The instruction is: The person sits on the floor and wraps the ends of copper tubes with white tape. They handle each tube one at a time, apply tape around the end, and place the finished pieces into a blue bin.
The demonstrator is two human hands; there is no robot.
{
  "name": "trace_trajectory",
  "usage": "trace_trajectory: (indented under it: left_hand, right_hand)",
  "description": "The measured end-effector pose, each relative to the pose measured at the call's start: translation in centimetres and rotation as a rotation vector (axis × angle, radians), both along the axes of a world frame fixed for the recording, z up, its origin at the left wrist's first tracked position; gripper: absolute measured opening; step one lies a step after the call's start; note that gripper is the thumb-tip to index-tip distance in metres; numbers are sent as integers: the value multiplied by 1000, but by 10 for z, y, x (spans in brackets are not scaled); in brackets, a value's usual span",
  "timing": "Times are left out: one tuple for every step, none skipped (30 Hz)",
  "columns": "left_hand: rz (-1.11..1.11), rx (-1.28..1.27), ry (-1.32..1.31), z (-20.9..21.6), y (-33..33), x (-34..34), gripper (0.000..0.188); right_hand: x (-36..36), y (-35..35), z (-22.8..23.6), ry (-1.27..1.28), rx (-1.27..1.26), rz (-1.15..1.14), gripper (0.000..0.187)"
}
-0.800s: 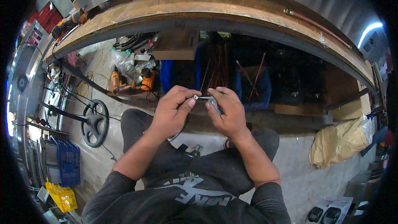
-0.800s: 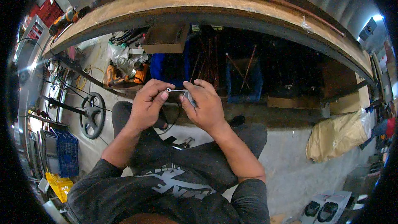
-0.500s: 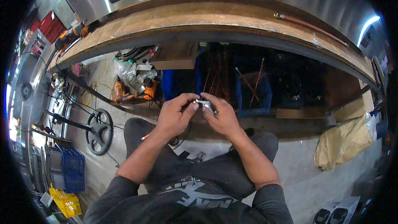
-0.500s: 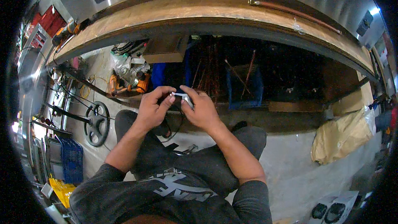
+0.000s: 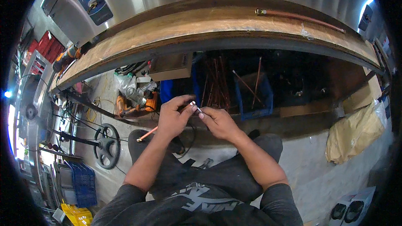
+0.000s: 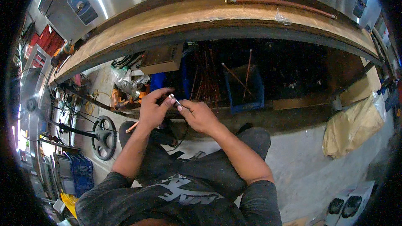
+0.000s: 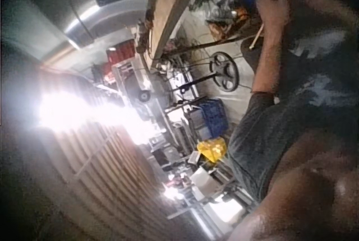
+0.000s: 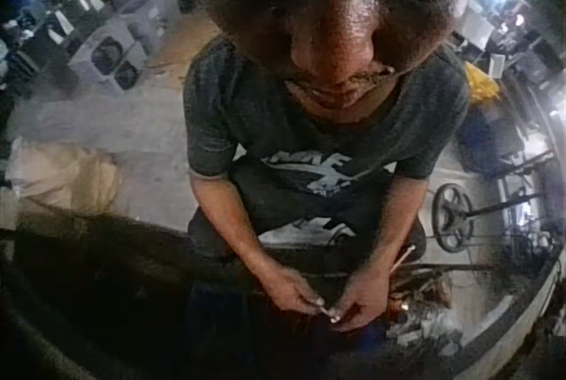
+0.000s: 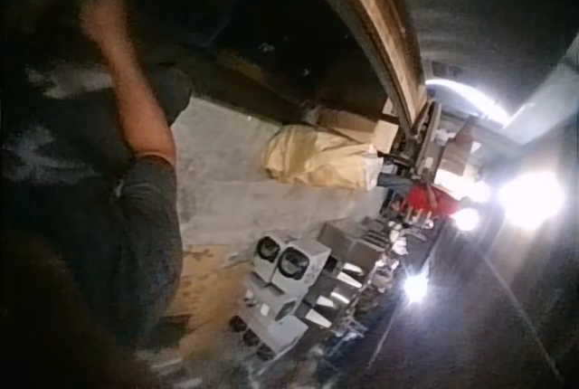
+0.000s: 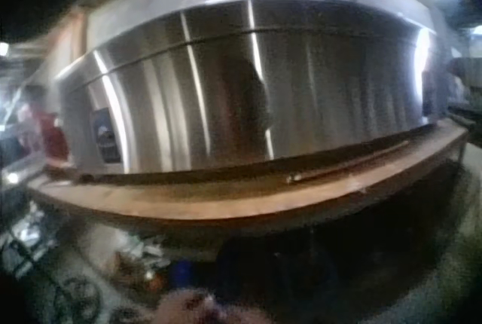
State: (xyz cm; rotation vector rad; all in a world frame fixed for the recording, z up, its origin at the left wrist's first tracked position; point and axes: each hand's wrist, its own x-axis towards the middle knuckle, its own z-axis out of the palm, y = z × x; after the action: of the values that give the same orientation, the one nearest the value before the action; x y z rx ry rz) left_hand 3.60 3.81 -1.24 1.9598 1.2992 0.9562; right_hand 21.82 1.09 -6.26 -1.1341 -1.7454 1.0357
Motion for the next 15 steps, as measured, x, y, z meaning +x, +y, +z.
trace_trajectory:
  left_hand:
    - [1, 1, -3, -3, 1, 0, 25]
    - [3, 2, -5, -9, 3, -1, 25]
    - [4, 0, -9, -15, 5, -2, 26]
    - [-7, 2, 2, -18, 7, -2, 26]
    - [-18, 4, 12, -21, 8, -3, 25]
    - [-29, 6, 22, -22, 9, -2, 25]
    - [-25, -67, 5, -22, 9, -2, 25]
    - [-20, -140, -12, -23, 9, -1, 24]
    - [-13, -211, -29, -23, 9, -2, 23]
    - [-41, -258, -91, -26, 11, -3, 24]
    - [-68, -304, -154, -31, 13, -5, 24]
    - [-94, -351, -217, -33, 14, -7, 24]
    - [-117, -436, -288, -33, 16, -10, 24]
    - [-140, -521, -360, -32, 18, -12, 24]
    - [-160, -604, -432, -31, 19, -14, 24]
  right_hand:
    - [1, -1, 1, 12, 16, -1, 29]
    - [2, -2, 3, 24, 32, -3, 29]
    - [3, -4, 5, 20, 18, -5, 29]
    - [4, -5, 7, 16, 4, -8, 29]
    - [5, -5, 7, 11, -9, -10, 30]
    - [6, -6, 6, 11, -45, -24, 29]
    - [6, -6, 5, 11, -80, -37, 29]
    - [7, -5, 4, 11, -115, -51, 29]
    - [8, -4, 3, -11, -125, -45, 29]
    - [10, -3, 3, -33, -135, -38, 29]
    - [11, -2, 2, -54, -144, -32, 30]
    - [11, -1, 0, -67, -139, -46, 30]
    - [12, 0, -2, -79, -133, -60, 30]
    - [12, 0, -4, -91, -127, -74, 30]
    - [12, 1, -3, -89, -131, -74, 30]
